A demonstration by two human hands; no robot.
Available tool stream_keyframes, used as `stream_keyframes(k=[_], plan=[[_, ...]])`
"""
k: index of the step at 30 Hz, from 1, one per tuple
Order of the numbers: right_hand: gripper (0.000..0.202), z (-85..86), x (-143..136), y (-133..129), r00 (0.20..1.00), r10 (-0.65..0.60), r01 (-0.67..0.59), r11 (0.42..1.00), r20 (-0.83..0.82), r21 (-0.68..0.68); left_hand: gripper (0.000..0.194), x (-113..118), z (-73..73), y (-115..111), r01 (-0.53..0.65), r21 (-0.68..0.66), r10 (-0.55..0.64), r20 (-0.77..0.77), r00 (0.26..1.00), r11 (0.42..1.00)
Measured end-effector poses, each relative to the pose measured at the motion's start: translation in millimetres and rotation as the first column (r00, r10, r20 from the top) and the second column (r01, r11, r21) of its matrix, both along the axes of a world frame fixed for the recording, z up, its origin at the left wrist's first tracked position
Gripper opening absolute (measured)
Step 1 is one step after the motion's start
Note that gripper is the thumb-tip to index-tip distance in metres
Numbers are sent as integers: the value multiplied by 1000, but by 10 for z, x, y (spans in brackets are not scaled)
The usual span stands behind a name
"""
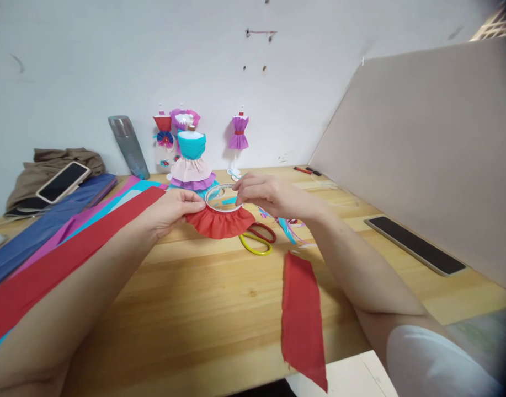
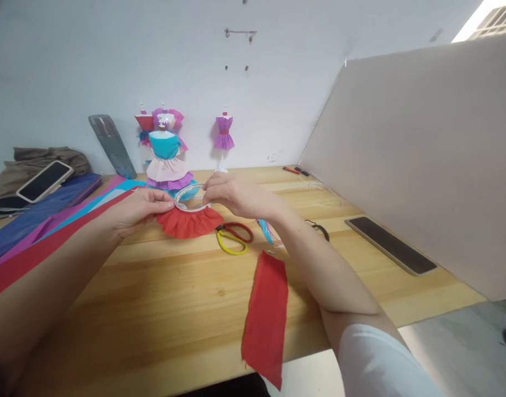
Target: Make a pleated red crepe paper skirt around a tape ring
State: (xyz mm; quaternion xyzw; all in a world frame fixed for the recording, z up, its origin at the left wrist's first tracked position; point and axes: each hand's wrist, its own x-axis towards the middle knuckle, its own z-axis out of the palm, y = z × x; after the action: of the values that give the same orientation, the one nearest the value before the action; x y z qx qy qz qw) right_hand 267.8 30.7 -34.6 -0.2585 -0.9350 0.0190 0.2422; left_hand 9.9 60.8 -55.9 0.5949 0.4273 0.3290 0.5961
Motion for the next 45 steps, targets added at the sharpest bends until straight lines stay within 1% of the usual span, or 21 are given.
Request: stream_keyframes(k=[3,6,9,13,16,18,19,21,24,27,29,31,33,35,37,39,42,45], plan=[[31,0,17,15,1000,5,-5,1000,-7,-29,25,1,18,-15,-6,59,7,-15,1000,998],[30,-4,27,34,1000,3,-4,998,-3,-63,23,7,43,-30,-15,108,15,8,1000,994],[28,-15,23,47,1000,-7,6,996,-8,-86,21,29,55,-41,-48,169,46,17,999,984],[25,-26,16,50,999,-24,22,995,-21,-98,20,71,68,-72,-109,260,117,-16,993,960],[24,-30,19,47,999,-34,30,994,-37,-102,17,88,95,-112,-136,345,160,-42,986,928],[23,-31,23,44,998,-26,21,995,-53,-93,17,86,115,-132,-148,378,179,-49,983,914],[22,-29,25,42,998,-21,16,996,-61,-83,18,81,123,-137,-146,369,176,-50,983,918],[23,-23,25,40,997,-13,9,998,-72,-57,20,66,130,-132,-131,305,147,-30,989,943],[26,-19,20,51,998,8,-8,1000,-63,-3,26,36,121,-106,-123,207,115,48,992,971],[30,-56,12,96,993,76,-62,988,-88,144,31,16,119,-107,-156,156,133,150,980,975],[31,-109,5,136,985,111,-68,953,-130,294,35,18,144,-148,-176,173,138,210,968,969],[28,-172,-4,173,979,128,-44,893,-158,447,38,31,194,-227,-192,256,131,237,963,948],[25,-230,-18,200,979,141,-31,819,-148,574,35,48,263,-343,-205,366,134,209,969,908],[25,-272,-34,217,981,155,-37,747,-120,664,30,54,337,-479,-197,461,150,137,979,865],[27,-296,-52,219,979,170,-38,692,-112,721,26,41,399,-613,-149,541,153,39,987,828],[28,-300,-71,205,977,179,-31,657,-116,754,28,10,438,-720,-88,600,146,-49,988,795],[27,-284,-97,163,977,178,-21,633,-119,774,32,-32,469,-814,-18,667,116,-103,988,745],[25,-267,-114,136,979,173,-23,629,-112,777,30,-22,513,-864,6,705,113,-122,986,709]])
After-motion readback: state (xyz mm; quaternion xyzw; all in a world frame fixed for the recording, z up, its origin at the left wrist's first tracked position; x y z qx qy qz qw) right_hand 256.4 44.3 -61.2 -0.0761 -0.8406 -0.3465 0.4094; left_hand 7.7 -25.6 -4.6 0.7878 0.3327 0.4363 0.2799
